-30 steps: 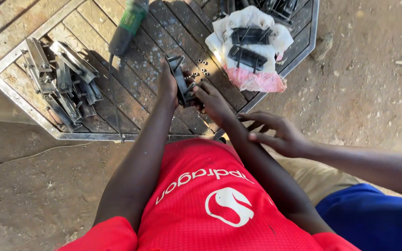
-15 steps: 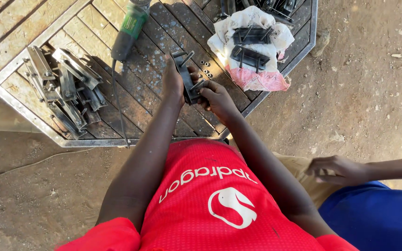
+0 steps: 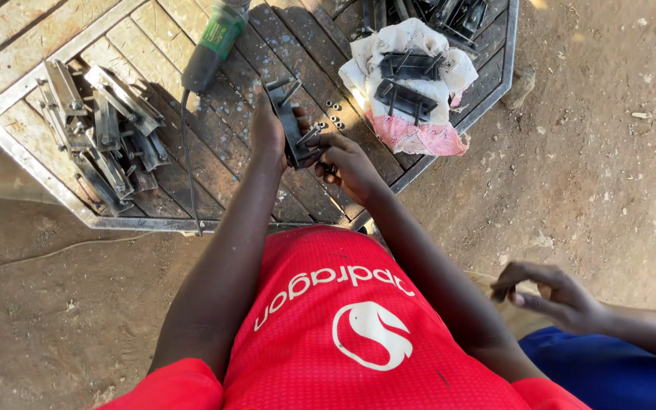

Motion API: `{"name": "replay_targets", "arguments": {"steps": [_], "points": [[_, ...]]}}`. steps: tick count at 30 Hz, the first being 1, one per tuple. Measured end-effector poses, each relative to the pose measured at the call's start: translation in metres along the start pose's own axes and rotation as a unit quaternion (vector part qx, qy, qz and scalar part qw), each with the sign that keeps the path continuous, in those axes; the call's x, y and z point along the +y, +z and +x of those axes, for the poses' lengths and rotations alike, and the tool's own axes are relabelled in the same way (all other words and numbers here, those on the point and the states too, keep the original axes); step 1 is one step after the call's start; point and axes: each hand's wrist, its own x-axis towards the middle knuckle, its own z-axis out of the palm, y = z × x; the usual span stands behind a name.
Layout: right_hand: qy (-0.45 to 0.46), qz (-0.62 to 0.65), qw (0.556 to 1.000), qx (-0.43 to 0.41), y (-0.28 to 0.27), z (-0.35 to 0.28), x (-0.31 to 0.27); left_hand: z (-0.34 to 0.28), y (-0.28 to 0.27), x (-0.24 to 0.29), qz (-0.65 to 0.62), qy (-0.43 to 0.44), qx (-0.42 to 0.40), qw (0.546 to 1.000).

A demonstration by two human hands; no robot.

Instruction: Picking up small metal nuts and placing them onto a metal frame on a workshop table

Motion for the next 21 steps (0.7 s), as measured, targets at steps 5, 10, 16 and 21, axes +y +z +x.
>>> {"name": "replay_targets", "arguments": {"steps": [5, 10, 16, 21], "points": [[0.011, 0.012, 1.000, 0.023, 0.009, -0.001, -0.001, 0.000, 0.000, 0.002, -0.018, -0.015, -0.007, 1.000], [0.036, -0.049, 0.997, 0.046, 0.007, 0.003, 0.006, 0.020, -0.031, -0.018, -0.036, -0.066, 0.022, 0.997], [0.071, -0.098, 0.991, 0.054, 0.008, 0.015, 0.020, 0.026, -0.106, 0.003, -0.101, -0.048, 0.135, 0.985], [0.074, -0.183, 0.980, -0.010, 0.047, 0.073, 0.048, 0.024, -0.156, 0.082, -0.010, 0.105, 0.213, 0.971]]}}
